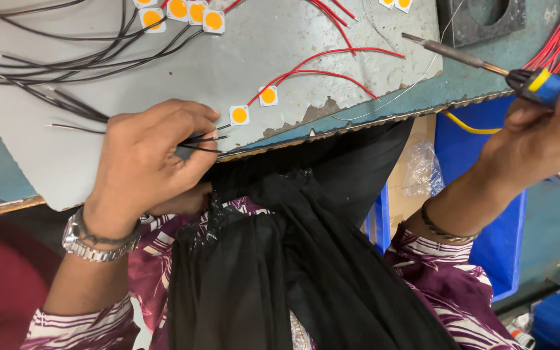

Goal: The person solders red and black wires onto small square LED light chips at a workbench, holding a soldering iron in one hand and positioning a wire against a chip with the other. They work through a series of chips one at a time, occasionally reaching for new wires or chips and setting finished assemblies aside.

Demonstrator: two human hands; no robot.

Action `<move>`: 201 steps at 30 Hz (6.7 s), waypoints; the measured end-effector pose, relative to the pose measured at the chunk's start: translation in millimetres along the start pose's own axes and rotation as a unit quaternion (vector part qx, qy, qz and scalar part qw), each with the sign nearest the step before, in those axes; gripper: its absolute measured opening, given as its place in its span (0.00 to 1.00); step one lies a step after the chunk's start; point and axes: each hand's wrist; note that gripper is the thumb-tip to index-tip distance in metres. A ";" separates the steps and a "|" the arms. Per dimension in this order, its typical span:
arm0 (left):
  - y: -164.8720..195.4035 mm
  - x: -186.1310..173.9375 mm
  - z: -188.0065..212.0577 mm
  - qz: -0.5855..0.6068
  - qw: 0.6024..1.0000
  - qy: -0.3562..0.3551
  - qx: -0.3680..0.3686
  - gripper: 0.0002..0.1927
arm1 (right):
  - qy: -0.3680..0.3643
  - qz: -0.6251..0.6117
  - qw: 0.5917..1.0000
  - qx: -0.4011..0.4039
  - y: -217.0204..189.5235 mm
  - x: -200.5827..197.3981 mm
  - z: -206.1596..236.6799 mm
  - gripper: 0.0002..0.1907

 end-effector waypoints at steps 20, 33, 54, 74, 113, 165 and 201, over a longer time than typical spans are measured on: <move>0.4 1.7 0.5 -0.014 1.000 0.008 0.006 0.05 | -0.111 0.163 0.976 -0.092 13.0 -14.0 6.0 0.13; 1.6 -1.9 -0.3 -0.015 1.000 0.009 0.010 0.06 | -0.021 -0.366 0.873 0.321 48.3 -47.7 3.6 0.21; -12.4 8.4 5.4 -0.098 0.990 0.010 0.096 0.10 | -0.037 -0.173 0.975 0.135 47.5 -8.0 65.2 0.17; -10.4 13.7 8.2 -0.202 0.971 0.009 0.131 0.19 | -0.351 -0.045 0.934 -0.050 -63.8 105.3 64.3 0.20; -13.2 15.1 6.9 -0.179 0.974 0.006 0.137 0.11 | -0.422 -0.022 0.900 -0.107 -71.3 117.5 52.9 0.14; -8.0 19.8 7.9 -0.172 0.976 0.010 0.134 0.10 | -0.394 -0.028 0.912 -0.113 -68.4 103.8 53.9 0.13; -9.1 21.7 9.8 -0.177 0.975 0.008 0.132 0.14 | -0.411 -0.019 0.901 -0.140 -80.7 117.2 54.3 0.15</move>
Point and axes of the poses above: each hand's wrist, its own z-axis away from the middle knuckle, its own x-axis out of the palm, y = z × x, and after that the axes turned 11 degrees about -x, right-handed
